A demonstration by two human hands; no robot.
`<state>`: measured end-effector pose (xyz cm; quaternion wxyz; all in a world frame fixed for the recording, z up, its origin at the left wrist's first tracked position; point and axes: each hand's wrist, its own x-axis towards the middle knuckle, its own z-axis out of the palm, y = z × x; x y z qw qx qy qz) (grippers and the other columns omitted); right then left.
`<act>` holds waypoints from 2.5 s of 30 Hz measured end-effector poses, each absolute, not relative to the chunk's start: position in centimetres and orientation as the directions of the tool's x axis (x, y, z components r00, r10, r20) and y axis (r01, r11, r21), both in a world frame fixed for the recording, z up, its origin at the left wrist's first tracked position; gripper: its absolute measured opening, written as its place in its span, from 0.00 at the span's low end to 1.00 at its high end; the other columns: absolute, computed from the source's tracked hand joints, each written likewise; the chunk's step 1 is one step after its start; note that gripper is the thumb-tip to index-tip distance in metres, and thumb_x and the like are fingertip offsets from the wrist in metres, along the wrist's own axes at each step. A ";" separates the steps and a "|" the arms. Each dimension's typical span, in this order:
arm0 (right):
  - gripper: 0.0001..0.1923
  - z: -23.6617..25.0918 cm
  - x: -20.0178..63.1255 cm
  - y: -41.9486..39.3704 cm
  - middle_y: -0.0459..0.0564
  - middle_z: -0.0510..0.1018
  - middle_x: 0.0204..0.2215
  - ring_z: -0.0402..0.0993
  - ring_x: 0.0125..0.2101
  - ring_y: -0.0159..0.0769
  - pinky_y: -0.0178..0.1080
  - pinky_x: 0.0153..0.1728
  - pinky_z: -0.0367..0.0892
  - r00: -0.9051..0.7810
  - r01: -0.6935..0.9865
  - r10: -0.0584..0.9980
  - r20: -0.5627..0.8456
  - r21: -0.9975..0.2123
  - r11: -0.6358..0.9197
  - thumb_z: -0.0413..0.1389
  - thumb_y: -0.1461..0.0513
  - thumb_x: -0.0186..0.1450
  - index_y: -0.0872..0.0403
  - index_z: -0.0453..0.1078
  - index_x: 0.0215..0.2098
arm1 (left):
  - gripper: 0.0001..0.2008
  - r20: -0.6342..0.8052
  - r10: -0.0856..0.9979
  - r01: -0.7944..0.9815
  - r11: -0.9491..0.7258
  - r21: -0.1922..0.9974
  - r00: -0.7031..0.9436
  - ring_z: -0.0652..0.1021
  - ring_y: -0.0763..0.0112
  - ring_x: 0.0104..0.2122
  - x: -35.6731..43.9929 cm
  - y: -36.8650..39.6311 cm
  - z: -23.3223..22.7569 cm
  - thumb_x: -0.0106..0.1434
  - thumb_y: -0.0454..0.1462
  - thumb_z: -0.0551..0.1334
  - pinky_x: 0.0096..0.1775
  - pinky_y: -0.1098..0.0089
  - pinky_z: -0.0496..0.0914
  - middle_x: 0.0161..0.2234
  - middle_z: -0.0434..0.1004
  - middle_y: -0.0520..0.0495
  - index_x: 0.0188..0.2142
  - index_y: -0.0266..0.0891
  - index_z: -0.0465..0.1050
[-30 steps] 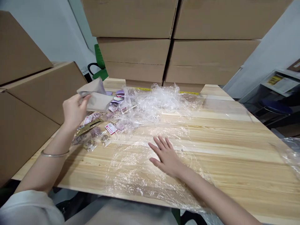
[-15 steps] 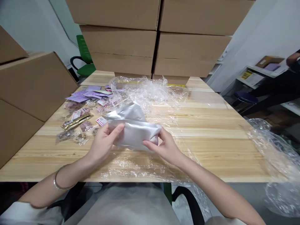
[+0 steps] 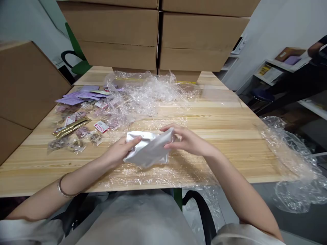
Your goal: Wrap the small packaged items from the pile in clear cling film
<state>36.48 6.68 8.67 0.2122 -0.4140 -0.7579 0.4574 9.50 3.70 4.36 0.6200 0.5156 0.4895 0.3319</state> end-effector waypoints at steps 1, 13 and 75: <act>0.19 8.3 37.1 6.8 0.51 0.75 0.44 0.71 0.39 0.38 0.39 0.36 0.68 -0.461 0.404 0.886 -0.056 -0.902 0.153 0.65 0.51 0.58 0.52 0.72 0.42 | 0.19 -0.290 0.917 0.005 0.300 0.954 0.275 0.80 0.63 0.41 9.5 3.8 3.4 0.63 0.51 0.62 0.42 0.66 0.73 0.43 0.81 0.44 0.44 0.40 0.77; 0.45 1.3 34.6 5.5 0.38 0.61 0.23 0.61 0.22 0.31 0.36 0.24 0.59 -0.235 0.408 0.923 -0.304 -0.893 -0.190 0.60 0.50 0.61 0.53 0.45 0.69 | 0.22 -0.400 0.886 0.614 0.183 0.768 0.237 0.78 0.62 0.24 8.1 5.6 0.3 0.65 0.54 0.53 0.26 0.67 0.69 0.27 0.78 0.46 0.42 0.38 0.68; 0.10 6.1 41.7 0.8 0.48 0.80 0.33 0.74 0.30 0.40 0.40 0.28 0.61 -0.403 0.915 0.865 -0.300 -0.164 0.370 0.54 0.66 0.57 0.48 0.72 0.35 | 0.18 -0.336 0.829 0.656 -0.048 0.753 0.447 0.75 0.65 0.32 0.7 5.0 4.8 0.65 0.51 0.56 0.34 0.70 0.67 0.30 0.77 0.49 0.31 0.41 0.73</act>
